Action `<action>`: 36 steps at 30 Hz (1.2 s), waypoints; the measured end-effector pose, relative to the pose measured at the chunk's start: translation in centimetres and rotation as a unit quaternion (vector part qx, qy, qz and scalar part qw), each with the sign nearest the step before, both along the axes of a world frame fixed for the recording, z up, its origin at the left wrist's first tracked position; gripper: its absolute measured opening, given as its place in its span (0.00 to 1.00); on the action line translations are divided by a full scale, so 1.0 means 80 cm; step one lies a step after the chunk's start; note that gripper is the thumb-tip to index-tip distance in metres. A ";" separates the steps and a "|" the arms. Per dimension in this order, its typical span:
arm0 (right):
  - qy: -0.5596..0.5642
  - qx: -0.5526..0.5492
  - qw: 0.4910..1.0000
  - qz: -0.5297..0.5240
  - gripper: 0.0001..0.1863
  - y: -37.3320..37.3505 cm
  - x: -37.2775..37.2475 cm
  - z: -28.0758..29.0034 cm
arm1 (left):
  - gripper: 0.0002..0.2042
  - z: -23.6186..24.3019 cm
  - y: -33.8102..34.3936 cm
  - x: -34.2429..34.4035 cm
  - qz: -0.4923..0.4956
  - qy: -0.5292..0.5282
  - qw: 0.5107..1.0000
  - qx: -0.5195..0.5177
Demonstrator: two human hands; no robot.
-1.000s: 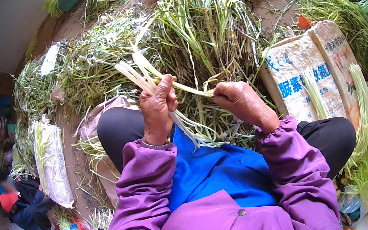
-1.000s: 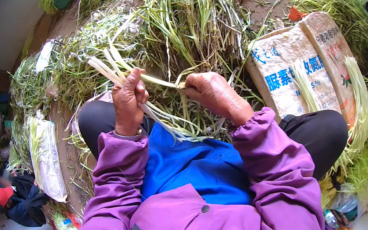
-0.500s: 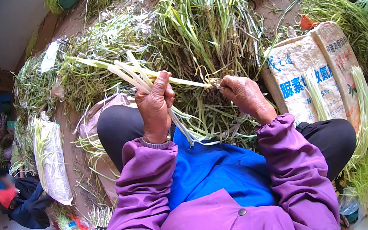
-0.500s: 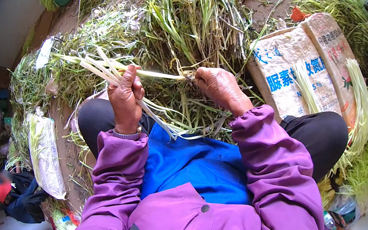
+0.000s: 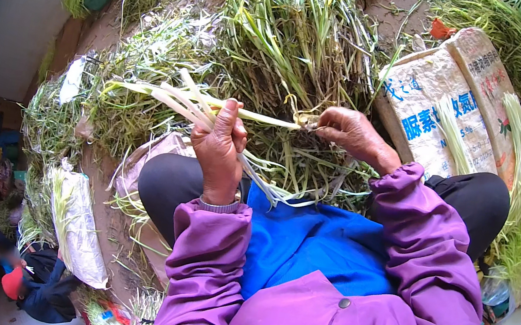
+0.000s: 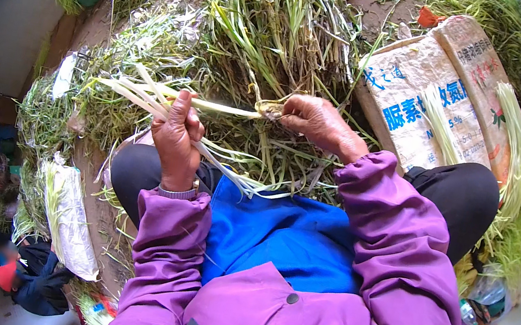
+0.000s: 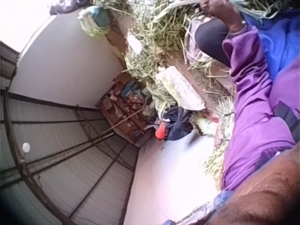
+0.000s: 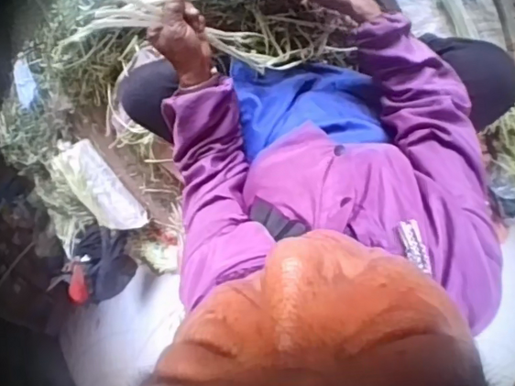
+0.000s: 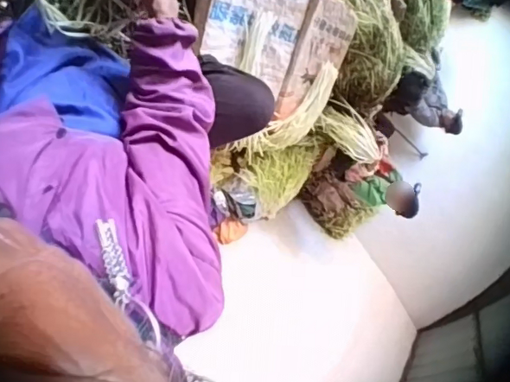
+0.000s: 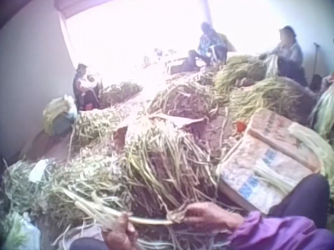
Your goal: The person sits on the floor and peels the outer layers off long, pale green vegetable stalks by hand. They gather the peeled stalks into bundles and place them into a sack. The workspace is filled with piles of plant material and sacks.
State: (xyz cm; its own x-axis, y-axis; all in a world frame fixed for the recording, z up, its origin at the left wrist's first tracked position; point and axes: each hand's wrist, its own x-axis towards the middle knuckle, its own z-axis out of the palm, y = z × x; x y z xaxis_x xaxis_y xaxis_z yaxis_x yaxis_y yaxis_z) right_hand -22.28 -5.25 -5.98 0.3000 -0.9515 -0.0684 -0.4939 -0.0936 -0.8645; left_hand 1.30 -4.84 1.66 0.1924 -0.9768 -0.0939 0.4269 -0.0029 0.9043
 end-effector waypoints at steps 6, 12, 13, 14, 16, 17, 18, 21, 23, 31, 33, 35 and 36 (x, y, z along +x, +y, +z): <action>-0.075 -0.029 0.995 0.051 0.25 -0.007 0.019 0.052 | 0.07 0.001 -0.001 0.007 -0.052 0.001 0.998 0.045; -0.067 -0.030 0.990 0.123 0.08 0.003 0.041 0.044 | 0.09 0.000 0.000 0.011 -0.074 0.032 0.995 0.053; -0.075 -0.009 0.990 0.122 0.07 0.007 0.042 0.048 | 0.10 -0.003 -0.002 0.014 -0.084 0.043 0.995 0.045; -0.082 0.033 0.988 0.123 0.07 0.009 0.042 0.059 | 0.10 -0.004 -0.002 0.014 -0.095 0.057 0.993 0.037; -0.156 0.078 0.980 0.095 0.07 0.015 0.046 0.059 | 0.12 -0.005 0.001 0.012 -0.141 0.064 0.986 0.060; -0.192 0.099 0.973 0.081 0.07 0.018 0.047 0.060 | 0.12 -0.005 0.003 0.010 -0.164 0.068 0.982 0.071; -0.215 0.116 0.967 0.071 0.07 0.018 0.047 0.062 | 0.13 -0.009 0.004 0.007 -0.196 0.064 0.974 0.089; -0.272 0.125 0.951 0.081 0.10 0.022 0.044 0.070 | 0.13 -0.018 0.013 -0.003 -0.242 -0.018 0.963 0.121; -0.250 0.083 0.961 0.087 0.13 0.029 0.043 0.071 | 0.11 -0.013 0.012 -0.002 -0.236 0.017 0.965 0.117; -0.180 0.136 0.967 0.121 0.08 0.042 0.040 0.089 | 0.10 -0.017 0.015 0.001 -0.217 0.068 0.969 0.100; -0.133 0.096 0.978 0.126 0.06 0.045 0.031 0.093 | 0.10 -0.018 0.008 0.011 -0.158 0.110 0.978 0.076; -0.105 0.110 0.979 0.137 0.06 0.054 0.024 0.104 | 0.10 -0.014 0.001 0.026 -0.126 0.132 0.981 0.069; -0.080 0.078 0.982 0.151 0.06 0.057 0.019 0.101 | 0.09 -0.011 0.002 0.026 -0.123 0.115 0.983 0.070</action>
State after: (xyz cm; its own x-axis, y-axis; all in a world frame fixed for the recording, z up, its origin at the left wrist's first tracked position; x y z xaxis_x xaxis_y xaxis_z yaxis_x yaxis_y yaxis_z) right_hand -20.75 -0.65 2.10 0.5853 -0.7995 -0.1350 -0.3208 -0.0754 -0.9441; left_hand 3.42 -4.72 0.75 -0.0899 -0.9658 -0.2432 0.5903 -0.2484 0.7680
